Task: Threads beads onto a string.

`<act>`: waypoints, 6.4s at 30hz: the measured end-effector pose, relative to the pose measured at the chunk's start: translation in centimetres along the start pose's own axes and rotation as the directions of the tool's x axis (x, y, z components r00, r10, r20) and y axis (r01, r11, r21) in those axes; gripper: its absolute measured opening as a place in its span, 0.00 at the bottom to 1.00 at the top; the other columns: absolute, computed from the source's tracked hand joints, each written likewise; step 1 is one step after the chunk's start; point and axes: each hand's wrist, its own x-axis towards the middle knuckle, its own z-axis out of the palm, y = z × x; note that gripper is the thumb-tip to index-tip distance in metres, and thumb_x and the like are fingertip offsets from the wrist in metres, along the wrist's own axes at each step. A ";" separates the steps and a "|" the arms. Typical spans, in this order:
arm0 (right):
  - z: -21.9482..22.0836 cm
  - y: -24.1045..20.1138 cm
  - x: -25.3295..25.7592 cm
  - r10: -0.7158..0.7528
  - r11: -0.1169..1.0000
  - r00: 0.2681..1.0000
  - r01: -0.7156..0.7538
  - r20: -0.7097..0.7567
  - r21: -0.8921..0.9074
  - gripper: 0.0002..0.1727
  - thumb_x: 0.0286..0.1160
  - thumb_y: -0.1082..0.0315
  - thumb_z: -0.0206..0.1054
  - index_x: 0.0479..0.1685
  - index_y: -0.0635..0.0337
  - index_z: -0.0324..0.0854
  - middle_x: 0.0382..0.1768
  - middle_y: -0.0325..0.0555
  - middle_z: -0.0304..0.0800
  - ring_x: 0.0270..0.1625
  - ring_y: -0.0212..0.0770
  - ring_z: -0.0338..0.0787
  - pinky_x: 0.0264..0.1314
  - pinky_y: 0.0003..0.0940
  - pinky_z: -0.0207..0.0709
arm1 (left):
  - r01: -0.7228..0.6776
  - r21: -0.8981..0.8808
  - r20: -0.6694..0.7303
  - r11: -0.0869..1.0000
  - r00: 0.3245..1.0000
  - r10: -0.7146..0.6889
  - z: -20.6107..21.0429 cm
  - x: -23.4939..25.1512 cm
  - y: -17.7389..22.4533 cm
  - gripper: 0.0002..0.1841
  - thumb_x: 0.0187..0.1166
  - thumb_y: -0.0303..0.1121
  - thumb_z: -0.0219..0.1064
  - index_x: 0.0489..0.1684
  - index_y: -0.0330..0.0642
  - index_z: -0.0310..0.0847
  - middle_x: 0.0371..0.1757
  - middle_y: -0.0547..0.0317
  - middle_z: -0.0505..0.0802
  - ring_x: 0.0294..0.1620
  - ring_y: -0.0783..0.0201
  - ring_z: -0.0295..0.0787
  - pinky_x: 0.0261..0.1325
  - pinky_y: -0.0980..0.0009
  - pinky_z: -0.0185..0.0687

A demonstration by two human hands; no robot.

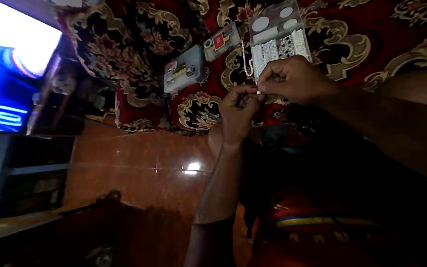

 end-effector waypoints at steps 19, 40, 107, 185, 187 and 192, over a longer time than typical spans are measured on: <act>3.0 -5.9 1.4 -0.130 0.984 0.988 0.139 0.079 -0.114 0.04 0.79 0.70 0.69 0.41 0.60 0.88 0.34 0.33 0.90 0.32 0.20 0.85 0.39 0.17 0.82 | 0.069 -0.437 -0.204 0.897 0.963 -0.174 -1.8 -5.0 5.2 0.12 0.82 0.34 0.69 0.60 0.53 0.87 0.50 0.63 0.93 0.45 0.71 0.89 0.52 0.73 0.86; 5.1 -9.9 3.5 -0.675 0.726 0.703 0.688 0.225 0.028 0.08 0.77 0.67 0.65 0.33 0.60 0.87 0.30 0.33 0.82 0.29 0.16 0.75 0.28 0.09 0.68 | -0.233 -0.454 -0.258 0.860 0.958 0.124 -2.9 -3.8 10.7 0.05 0.79 0.33 0.72 0.46 0.46 0.88 0.40 0.60 0.91 0.40 0.66 0.90 0.46 0.68 0.88; 6.5 -10.5 2.5 -0.489 0.872 0.811 0.443 0.322 0.209 0.05 0.82 0.68 0.62 0.39 0.52 0.82 0.30 0.28 0.88 0.28 0.20 0.89 0.28 0.17 0.87 | -0.091 -0.722 -0.141 0.685 0.990 -0.017 -2.4 -4.2 11.0 0.05 0.75 0.34 0.74 0.39 0.48 0.82 0.33 0.63 0.87 0.29 0.71 0.84 0.30 0.77 0.80; 7.2 -9.8 2.7 -0.569 0.819 0.761 0.560 0.313 0.126 0.09 0.85 0.64 0.59 0.40 0.52 0.83 0.34 0.27 0.87 0.35 0.17 0.86 0.35 0.14 0.84 | -0.158 -0.682 -0.226 0.714 0.974 0.001 -3.3 -5.1 10.5 0.03 0.79 0.35 0.71 0.42 0.48 0.85 0.34 0.62 0.88 0.32 0.69 0.84 0.36 0.74 0.81; 7.2 -9.8 2.7 -0.560 0.825 0.767 0.551 0.314 0.127 0.08 0.85 0.65 0.59 0.40 0.52 0.83 0.33 0.27 0.87 0.35 0.17 0.86 0.35 0.14 0.83 | -0.163 -0.687 -0.230 0.708 0.973 0.000 -3.4 -5.1 10.5 0.04 0.80 0.35 0.70 0.44 0.48 0.85 0.35 0.61 0.88 0.32 0.68 0.84 0.36 0.73 0.81; 7.3 -9.7 2.7 -0.562 0.825 0.769 0.549 0.305 0.137 0.08 0.84 0.66 0.59 0.39 0.54 0.83 0.34 0.28 0.87 0.35 0.17 0.86 0.35 0.12 0.82 | -0.159 -0.670 -0.227 0.725 0.974 0.003 -3.4 -5.1 10.6 0.05 0.79 0.35 0.71 0.44 0.48 0.85 0.35 0.62 0.88 0.32 0.68 0.85 0.38 0.72 0.84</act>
